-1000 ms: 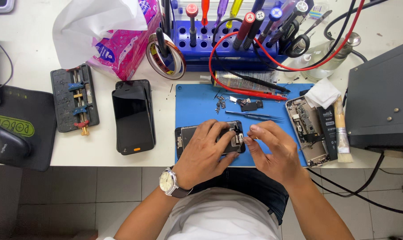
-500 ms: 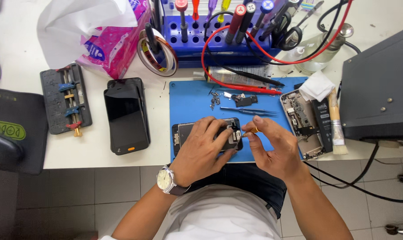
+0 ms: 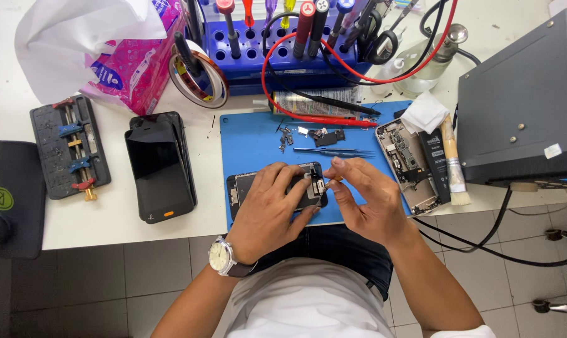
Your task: The person uses a screwdriver to remove screws from a disassembled mobile phone. They then use tweezers to lift a small component from the phone's interior and a brush to clean it. Finally, they use the tweezers to place the component back into the phone.
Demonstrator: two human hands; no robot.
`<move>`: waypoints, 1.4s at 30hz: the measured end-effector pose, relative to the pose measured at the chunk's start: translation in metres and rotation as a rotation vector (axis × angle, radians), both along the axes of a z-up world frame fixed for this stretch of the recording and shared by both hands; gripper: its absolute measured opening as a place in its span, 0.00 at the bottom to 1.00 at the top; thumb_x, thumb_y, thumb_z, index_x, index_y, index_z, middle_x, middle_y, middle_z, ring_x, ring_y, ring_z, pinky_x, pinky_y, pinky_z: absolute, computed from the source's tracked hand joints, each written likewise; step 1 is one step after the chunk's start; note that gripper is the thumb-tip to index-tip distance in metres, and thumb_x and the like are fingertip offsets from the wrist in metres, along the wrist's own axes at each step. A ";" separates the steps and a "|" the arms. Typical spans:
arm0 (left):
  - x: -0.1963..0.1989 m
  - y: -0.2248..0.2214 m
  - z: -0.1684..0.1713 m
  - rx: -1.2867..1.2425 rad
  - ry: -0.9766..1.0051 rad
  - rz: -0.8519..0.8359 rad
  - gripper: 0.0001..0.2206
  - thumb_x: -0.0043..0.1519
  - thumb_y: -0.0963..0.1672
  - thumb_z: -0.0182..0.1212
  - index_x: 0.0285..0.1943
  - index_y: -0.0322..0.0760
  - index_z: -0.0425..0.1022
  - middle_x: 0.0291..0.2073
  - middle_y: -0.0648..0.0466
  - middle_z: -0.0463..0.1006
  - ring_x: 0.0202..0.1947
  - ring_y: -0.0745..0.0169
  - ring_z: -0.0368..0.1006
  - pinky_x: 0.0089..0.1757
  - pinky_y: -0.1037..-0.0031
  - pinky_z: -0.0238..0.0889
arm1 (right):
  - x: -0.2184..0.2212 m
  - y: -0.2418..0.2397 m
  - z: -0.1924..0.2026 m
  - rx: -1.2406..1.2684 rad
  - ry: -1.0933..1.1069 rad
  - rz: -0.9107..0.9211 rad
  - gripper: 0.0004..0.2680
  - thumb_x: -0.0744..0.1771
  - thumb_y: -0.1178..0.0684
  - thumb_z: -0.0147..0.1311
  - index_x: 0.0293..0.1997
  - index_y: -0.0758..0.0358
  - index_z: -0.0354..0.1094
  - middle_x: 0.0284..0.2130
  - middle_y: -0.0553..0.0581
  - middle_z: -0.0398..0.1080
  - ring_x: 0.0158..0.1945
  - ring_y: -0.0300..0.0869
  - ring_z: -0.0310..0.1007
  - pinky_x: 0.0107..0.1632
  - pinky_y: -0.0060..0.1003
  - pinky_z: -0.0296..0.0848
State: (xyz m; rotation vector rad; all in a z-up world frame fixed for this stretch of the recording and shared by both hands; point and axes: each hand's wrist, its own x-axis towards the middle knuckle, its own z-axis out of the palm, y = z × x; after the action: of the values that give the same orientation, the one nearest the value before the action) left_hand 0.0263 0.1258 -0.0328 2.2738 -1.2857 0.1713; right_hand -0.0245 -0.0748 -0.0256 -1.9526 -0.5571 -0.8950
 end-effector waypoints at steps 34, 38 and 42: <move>0.001 -0.002 0.005 -0.010 0.070 0.007 0.18 0.58 0.46 0.67 0.54 0.35 0.74 0.49 0.46 0.71 0.57 0.39 0.67 0.58 0.51 0.58 | 0.001 -0.001 0.003 0.019 0.028 0.019 0.12 0.66 0.64 0.57 0.56 0.70 0.74 0.31 0.64 0.76 0.29 0.53 0.77 0.31 0.46 0.78; -0.002 -0.002 0.008 -0.021 0.073 0.014 0.18 0.58 0.46 0.68 0.54 0.34 0.74 0.49 0.46 0.72 0.57 0.39 0.67 0.58 0.52 0.58 | -0.006 -0.004 -0.003 0.023 0.012 0.002 0.12 0.66 0.67 0.57 0.56 0.73 0.73 0.29 0.66 0.75 0.28 0.57 0.76 0.30 0.47 0.78; 0.005 -0.005 0.017 0.002 0.070 -0.002 0.18 0.65 0.50 0.58 0.57 0.33 0.72 0.53 0.45 0.70 0.55 0.42 0.65 0.53 0.54 0.60 | -0.007 -0.016 -0.005 -0.160 0.121 0.019 0.16 0.71 0.60 0.55 0.68 0.59 0.59 0.43 0.62 0.74 0.42 0.49 0.76 0.46 0.40 0.79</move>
State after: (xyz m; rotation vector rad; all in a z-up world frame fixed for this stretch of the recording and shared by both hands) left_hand 0.0316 0.1211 -0.0161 2.2591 -1.2530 0.0893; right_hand -0.0313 -0.0907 -0.0307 -2.1260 -0.5899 -0.7336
